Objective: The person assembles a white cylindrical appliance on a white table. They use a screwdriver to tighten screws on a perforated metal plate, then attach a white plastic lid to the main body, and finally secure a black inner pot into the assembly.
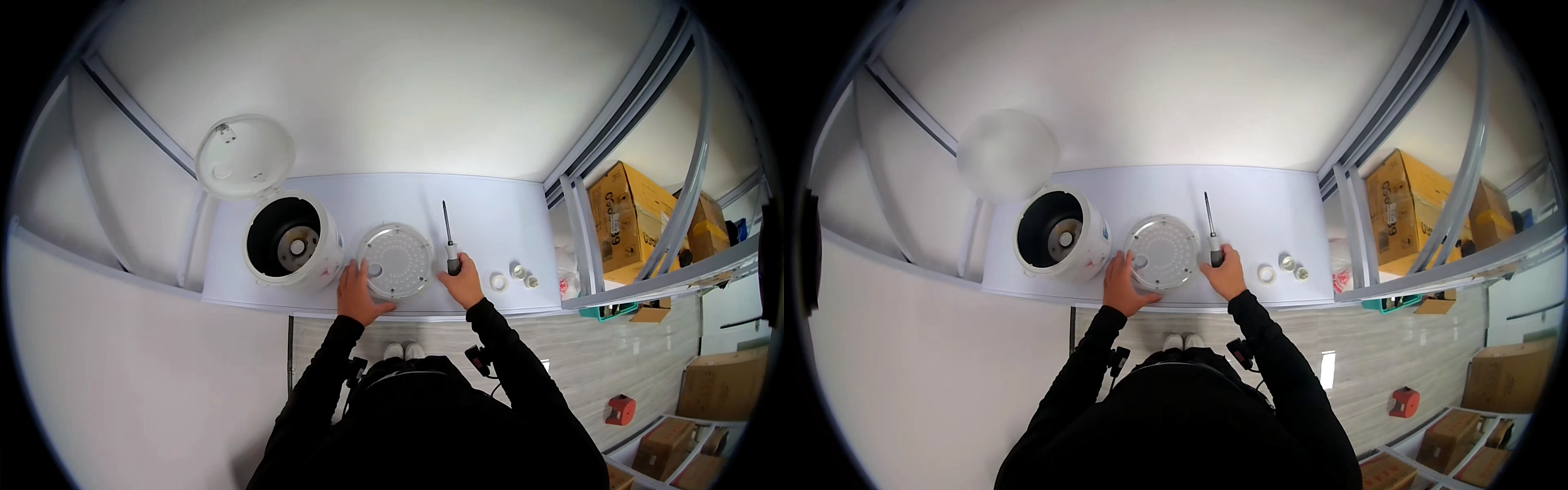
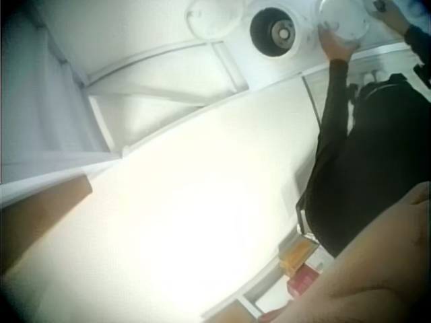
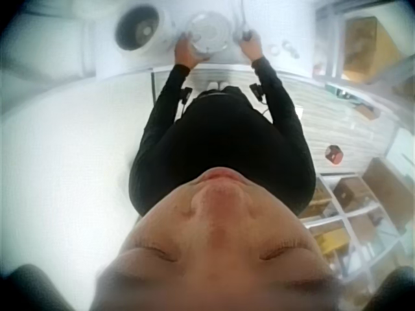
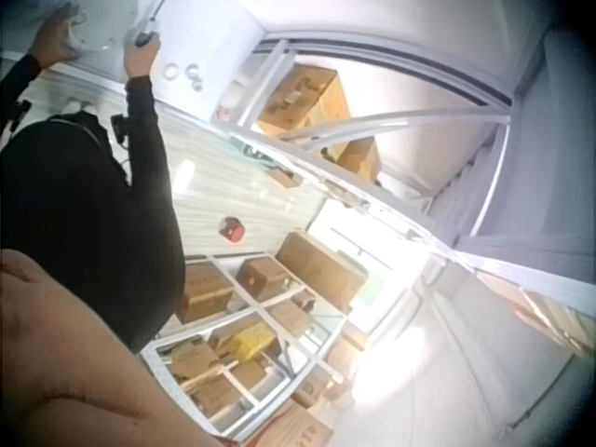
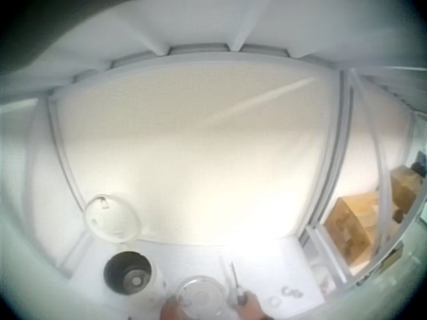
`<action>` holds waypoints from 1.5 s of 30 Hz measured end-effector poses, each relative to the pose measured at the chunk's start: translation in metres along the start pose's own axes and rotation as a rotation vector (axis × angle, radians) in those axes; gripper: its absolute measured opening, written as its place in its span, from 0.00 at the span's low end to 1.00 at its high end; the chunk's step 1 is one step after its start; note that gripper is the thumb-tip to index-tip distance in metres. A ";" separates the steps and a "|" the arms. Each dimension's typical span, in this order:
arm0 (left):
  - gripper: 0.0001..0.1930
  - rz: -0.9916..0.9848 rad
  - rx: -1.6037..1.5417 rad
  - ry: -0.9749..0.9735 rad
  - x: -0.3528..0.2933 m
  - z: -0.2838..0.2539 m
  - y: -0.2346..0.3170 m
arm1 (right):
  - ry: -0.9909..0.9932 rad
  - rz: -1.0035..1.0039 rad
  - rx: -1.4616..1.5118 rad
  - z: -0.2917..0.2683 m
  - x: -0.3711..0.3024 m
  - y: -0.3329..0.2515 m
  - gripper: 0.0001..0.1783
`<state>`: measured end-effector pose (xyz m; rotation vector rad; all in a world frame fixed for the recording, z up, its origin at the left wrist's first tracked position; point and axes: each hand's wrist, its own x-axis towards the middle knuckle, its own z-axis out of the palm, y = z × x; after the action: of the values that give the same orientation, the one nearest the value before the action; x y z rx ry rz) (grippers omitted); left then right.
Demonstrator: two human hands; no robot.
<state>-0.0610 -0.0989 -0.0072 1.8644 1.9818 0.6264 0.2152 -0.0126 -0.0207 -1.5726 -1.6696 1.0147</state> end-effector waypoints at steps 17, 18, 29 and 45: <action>0.59 -0.005 -0.057 0.040 0.003 0.014 -0.006 | -0.056 -0.284 0.061 0.026 -0.012 -0.013 0.25; 0.59 0.000 -0.065 0.043 0.002 0.012 -0.007 | -0.043 -0.280 0.059 0.025 -0.012 -0.016 0.25; 0.57 0.105 -0.137 0.060 0.012 -0.004 0.017 | 0.039 -0.161 0.060 -0.004 -0.017 -0.033 0.24; 0.57 0.283 -0.042 -0.112 0.008 0.035 0.090 | 0.202 0.150 -0.013 -0.060 -0.075 0.044 0.30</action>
<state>0.0329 -0.0846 0.0119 2.1234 1.6376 0.6193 0.2964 -0.0800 -0.0234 -1.7672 -1.4421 0.8871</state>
